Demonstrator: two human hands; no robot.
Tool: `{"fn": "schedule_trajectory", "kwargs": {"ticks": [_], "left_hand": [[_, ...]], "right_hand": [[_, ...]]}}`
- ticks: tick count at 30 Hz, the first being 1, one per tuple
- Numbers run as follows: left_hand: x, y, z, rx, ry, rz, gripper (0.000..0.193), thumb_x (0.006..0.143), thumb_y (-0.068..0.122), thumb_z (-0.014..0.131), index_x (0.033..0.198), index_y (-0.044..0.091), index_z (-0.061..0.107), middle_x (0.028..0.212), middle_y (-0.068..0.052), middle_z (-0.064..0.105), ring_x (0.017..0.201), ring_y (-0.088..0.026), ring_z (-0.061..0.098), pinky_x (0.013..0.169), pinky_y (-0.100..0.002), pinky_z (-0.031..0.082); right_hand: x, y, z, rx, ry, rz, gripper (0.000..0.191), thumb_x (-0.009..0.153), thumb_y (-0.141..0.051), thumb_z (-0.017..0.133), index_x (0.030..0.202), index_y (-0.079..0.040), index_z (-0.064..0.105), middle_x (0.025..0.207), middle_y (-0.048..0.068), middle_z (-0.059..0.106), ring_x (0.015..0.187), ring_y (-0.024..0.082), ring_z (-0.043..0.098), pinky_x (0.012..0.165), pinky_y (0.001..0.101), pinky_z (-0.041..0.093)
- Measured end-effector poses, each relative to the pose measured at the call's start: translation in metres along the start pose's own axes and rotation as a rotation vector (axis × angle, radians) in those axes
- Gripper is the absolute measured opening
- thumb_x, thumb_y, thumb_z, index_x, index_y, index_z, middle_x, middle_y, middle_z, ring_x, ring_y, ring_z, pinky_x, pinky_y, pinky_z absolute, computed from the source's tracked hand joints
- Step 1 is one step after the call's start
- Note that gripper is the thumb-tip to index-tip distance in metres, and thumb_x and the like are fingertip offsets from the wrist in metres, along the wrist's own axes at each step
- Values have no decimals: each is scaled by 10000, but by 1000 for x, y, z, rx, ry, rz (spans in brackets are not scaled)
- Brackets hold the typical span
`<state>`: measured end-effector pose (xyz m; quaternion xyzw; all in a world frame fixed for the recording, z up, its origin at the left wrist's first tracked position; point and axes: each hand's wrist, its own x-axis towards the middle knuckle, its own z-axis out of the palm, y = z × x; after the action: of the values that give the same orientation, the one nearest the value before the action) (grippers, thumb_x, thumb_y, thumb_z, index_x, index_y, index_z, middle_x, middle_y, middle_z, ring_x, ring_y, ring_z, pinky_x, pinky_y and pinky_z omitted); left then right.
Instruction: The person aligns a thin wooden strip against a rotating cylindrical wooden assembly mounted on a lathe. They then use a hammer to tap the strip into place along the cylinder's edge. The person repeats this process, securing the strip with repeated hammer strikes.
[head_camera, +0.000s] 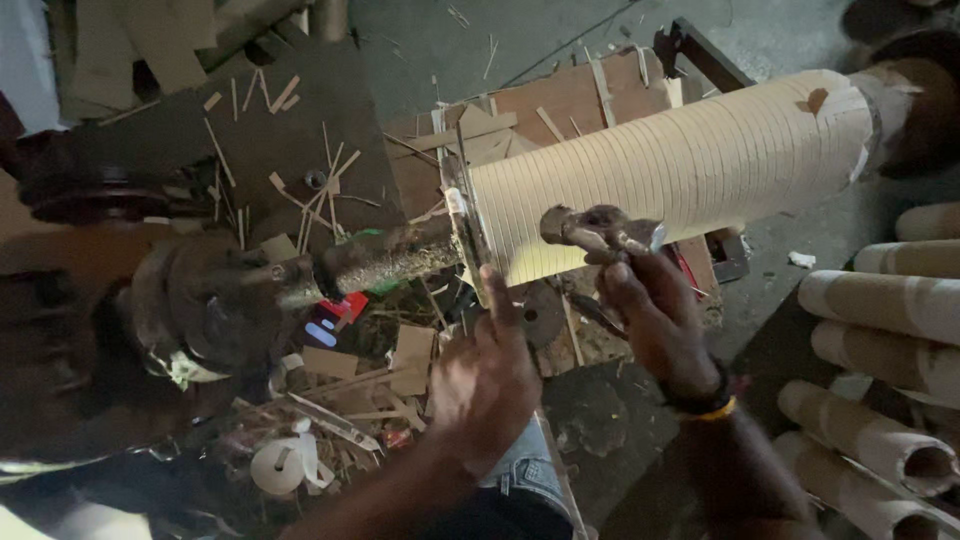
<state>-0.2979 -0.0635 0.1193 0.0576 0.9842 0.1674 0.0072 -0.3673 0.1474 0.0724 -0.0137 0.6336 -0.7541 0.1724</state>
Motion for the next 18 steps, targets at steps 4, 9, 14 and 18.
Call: {"fn": "schedule_trajectory", "kwargs": {"ticks": [4,9,14,18], "left_hand": [[2,-18,2,-136,57,32,747,957,35,644,1536,-180,222,621,-86,594,391,-110,444,280,-289,359],[-6,-27,0,-228,92,90,720,953,63,624,1493,-227,245,556,-55,551,385,-120,427,292,-311,344],[-20,-44,-9,-385,558,200,608,979,-45,678,1461,-188,336,882,-209,746,452,-92,525,370,-276,390],[-30,-65,-21,-374,703,254,583,971,-47,679,1455,-190,387,1162,-419,646,786,-283,783,604,-312,643]], "right_hand": [[25,-36,-9,-345,-140,-175,298,1120,-147,463,1332,53,525,798,-41,543,623,37,472,540,209,408],[75,-93,5,-789,-339,-429,186,1107,-147,481,1217,-11,542,687,-28,535,507,54,448,454,237,386],[82,-122,19,-965,-420,-394,334,1082,-155,497,1331,64,537,621,28,519,456,98,434,416,304,338],[95,-119,48,-1027,-579,-352,183,1075,-183,521,1036,-21,597,636,19,587,412,81,451,360,271,357]]}}
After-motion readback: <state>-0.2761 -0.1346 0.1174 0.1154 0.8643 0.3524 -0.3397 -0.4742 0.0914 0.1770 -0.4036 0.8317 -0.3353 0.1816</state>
